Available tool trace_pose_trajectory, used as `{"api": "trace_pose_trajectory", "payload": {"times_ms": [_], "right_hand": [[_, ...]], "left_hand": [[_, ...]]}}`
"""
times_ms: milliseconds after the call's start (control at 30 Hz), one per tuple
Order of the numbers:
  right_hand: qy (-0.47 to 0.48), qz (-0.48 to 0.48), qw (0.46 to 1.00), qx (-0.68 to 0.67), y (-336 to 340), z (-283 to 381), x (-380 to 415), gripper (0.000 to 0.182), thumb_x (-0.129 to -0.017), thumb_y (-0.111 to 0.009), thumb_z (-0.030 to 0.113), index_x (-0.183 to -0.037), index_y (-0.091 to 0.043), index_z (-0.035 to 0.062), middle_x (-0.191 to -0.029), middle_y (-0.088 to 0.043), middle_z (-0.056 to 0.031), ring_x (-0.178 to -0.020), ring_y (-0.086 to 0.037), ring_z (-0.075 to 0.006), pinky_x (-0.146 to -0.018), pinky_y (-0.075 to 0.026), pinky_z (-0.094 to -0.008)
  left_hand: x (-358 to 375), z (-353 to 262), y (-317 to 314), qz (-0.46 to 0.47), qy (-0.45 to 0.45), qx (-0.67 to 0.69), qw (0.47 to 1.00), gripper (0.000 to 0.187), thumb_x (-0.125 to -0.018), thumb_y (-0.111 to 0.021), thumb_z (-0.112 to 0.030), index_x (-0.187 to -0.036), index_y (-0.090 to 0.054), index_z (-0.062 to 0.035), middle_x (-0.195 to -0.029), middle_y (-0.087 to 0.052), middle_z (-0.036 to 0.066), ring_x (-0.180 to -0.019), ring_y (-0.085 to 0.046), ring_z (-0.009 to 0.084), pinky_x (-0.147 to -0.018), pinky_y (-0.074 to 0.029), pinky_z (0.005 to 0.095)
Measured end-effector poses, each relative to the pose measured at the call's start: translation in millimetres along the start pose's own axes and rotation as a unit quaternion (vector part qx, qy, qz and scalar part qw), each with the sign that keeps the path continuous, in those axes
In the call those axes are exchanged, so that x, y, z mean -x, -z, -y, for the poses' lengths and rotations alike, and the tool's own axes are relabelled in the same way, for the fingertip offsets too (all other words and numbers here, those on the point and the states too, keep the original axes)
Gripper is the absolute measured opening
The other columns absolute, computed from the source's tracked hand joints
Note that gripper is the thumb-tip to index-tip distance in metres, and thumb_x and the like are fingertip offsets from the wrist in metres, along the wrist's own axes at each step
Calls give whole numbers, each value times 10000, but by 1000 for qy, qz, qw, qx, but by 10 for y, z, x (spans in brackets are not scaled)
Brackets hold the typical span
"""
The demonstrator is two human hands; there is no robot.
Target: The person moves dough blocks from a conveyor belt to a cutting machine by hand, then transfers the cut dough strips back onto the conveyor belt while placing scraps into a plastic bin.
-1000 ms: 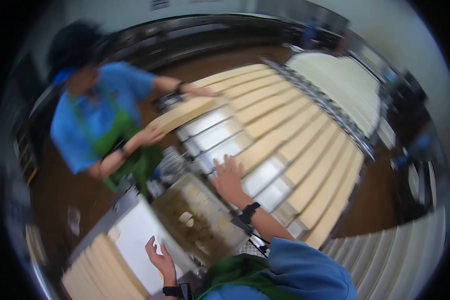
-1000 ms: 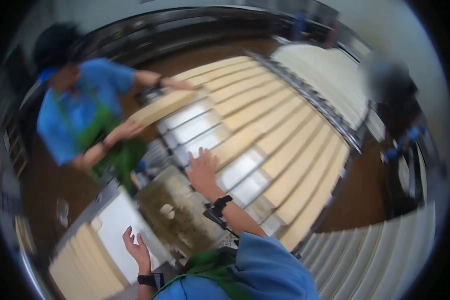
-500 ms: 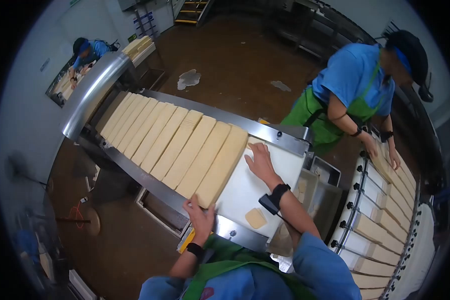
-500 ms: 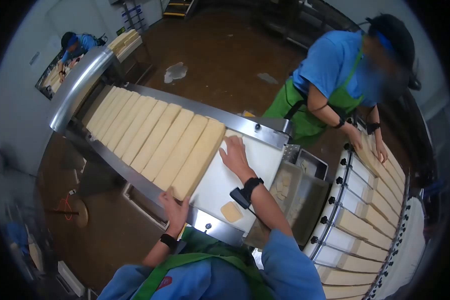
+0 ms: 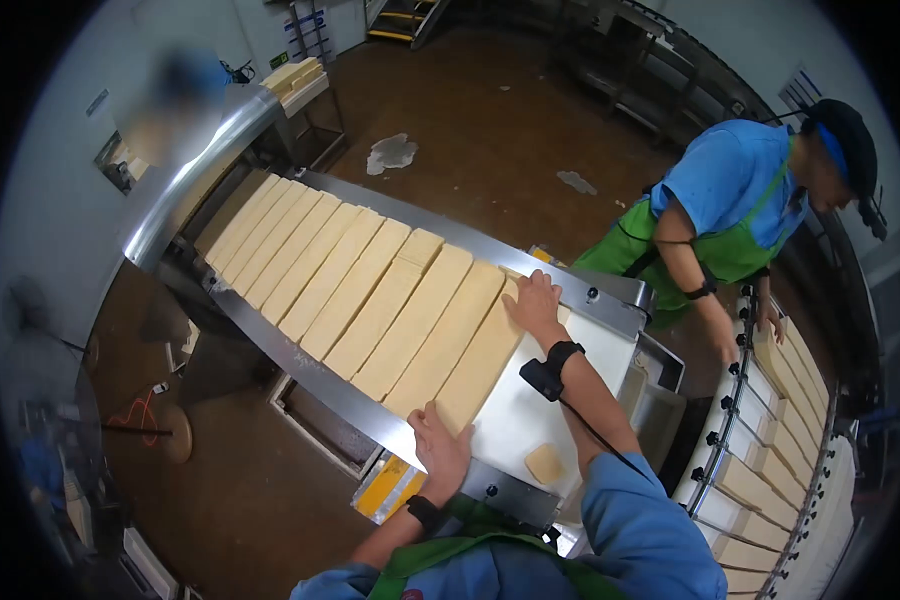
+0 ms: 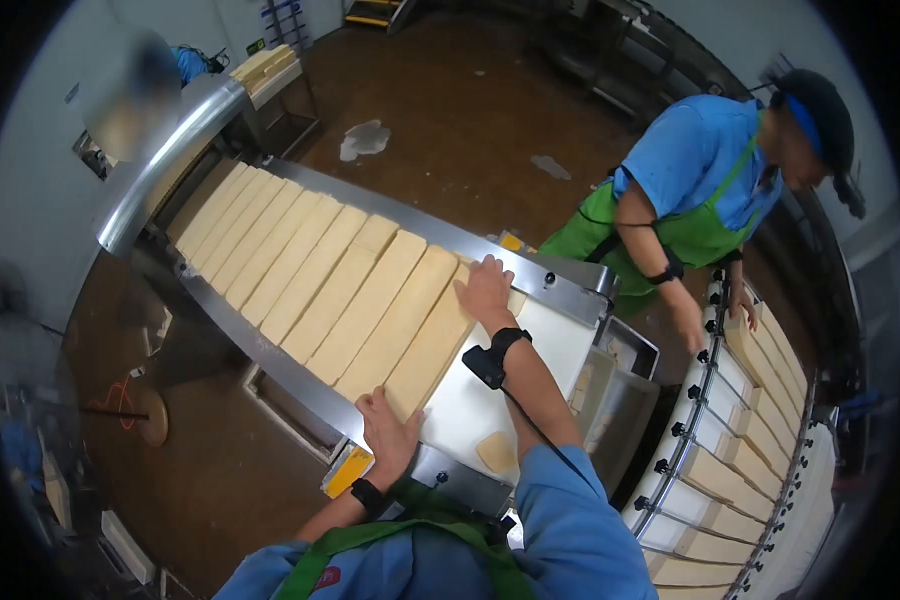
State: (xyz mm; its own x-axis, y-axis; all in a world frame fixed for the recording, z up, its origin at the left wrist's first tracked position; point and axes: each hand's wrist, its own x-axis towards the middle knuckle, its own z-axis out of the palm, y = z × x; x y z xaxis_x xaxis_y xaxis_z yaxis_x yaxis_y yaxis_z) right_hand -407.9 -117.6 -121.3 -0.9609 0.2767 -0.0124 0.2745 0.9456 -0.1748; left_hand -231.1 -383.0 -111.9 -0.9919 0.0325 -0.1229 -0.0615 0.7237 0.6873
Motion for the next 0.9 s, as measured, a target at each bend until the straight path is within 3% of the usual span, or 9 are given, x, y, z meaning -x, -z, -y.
{"api": "trace_pose_trajectory", "payload": {"times_ms": [200, 367, 467, 500, 533, 600, 633, 733, 900], "right_hand": [[-25, -58, 996, -60, -53, -736, 531, 544, -915, -691, 427, -1202, -639, -33, -994, -686, -220, -963, -678, -405, -882, -529, -528], [-160, -125, 979, -23, 61, -1286, 1408, 593, -964, -636, 473, -1194, -621, -74, -1062, -660, -283, -1087, -625, -428, -928, -511, -553], [-152, -188, 969, -53, -207, -1376, 1687, 629, -982, -625, 486, -1273, -602, -72, -1215, -639, -294, -1185, -575, -473, -1081, -437, -534], [-190, -181, 958, -113, -55, -1260, 1769, 496, -941, -660, 462, -1076, -654, -15, -1062, -673, -241, -1079, -621, -416, -992, -474, -537], [-236, -168, 944, -155, 58, -1145, 1834, 463, -923, -678, 451, -1019, -650, -1, -1045, -680, -222, -1077, -630, -399, -1000, -468, -517], [-216, -262, 938, -76, -147, -1184, 2060, 496, -917, -683, 429, -1116, -647, -24, -1030, -663, -213, -1032, -622, -385, -946, -483, -498], [-260, -193, 942, -84, 7, -1134, 2230, 527, -920, -684, 417, -1185, -625, -35, -1076, -639, -221, -1038, -597, -385, -940, -479, -505], [-316, -296, 885, -168, 286, -1216, 2838, 501, -927, -676, 353, -1234, -581, -32, -1100, -587, -230, -1052, -564, -405, -945, -475, -512], [-410, -447, 786, -116, 907, -1884, 4038, 453, -916, -696, 261, -1244, -584, -32, -1115, -593, -227, -1053, -570, -413, -911, -481, -498]], "left_hand": [[-19, -113, -45, 44, -40, -29, 998, 820, -744, -887, -251, -1388, -433, -24, -1325, -416, 240, -1207, -520, 464, -987, -483, 530], [-80, -314, -3, 153, -127, -69, 978, 857, -723, -891, -313, -1423, -452, -86, -1324, -447, 251, -1198, -550, 470, -971, -502, 545], [-158, -113, -191, 172, -187, -145, 956, 951, -694, -910, -325, -1458, -427, -29, -1357, -493, 261, -1251, -521, 481, -1037, -477, 544], [-154, 0, -269, 154, -214, -143, 954, 972, -668, -927, -305, -1452, -429, -16, -1359, -501, 263, -1256, -513, 488, -1051, -468, 546], [-166, 50, -359, 138, -242, -139, 950, 993, -642, -944, -285, -1445, -430, -3, -1362, -508, 264, -1260, -505, 496, -1064, -458, 548], [-56, -113, -335, 125, -214, -152, 957, 996, -604, -953, -201, -1433, -435, -8, -1366, -498, 270, -1250, -505, 497, -1056, -459, 548], [3, -92, -363, 120, -225, -149, 955, 962, -610, -941, -172, -1421, -448, -21, -1359, -494, 266, -1236, -511, 494, -1033, -465, 545], [224, -354, -513, 133, -281, -104, 945, 868, -634, -899, -116, -1391, -481, -47, -1337, -487, 256, -1204, -519, 486, -1001, -467, 531], [943, -1254, -902, 170, -396, 22, 902, 684, -711, -736, 9, -1361, -539, -74, -1330, -465, 238, -1192, -505, 458, -1032, -426, 502]]}}
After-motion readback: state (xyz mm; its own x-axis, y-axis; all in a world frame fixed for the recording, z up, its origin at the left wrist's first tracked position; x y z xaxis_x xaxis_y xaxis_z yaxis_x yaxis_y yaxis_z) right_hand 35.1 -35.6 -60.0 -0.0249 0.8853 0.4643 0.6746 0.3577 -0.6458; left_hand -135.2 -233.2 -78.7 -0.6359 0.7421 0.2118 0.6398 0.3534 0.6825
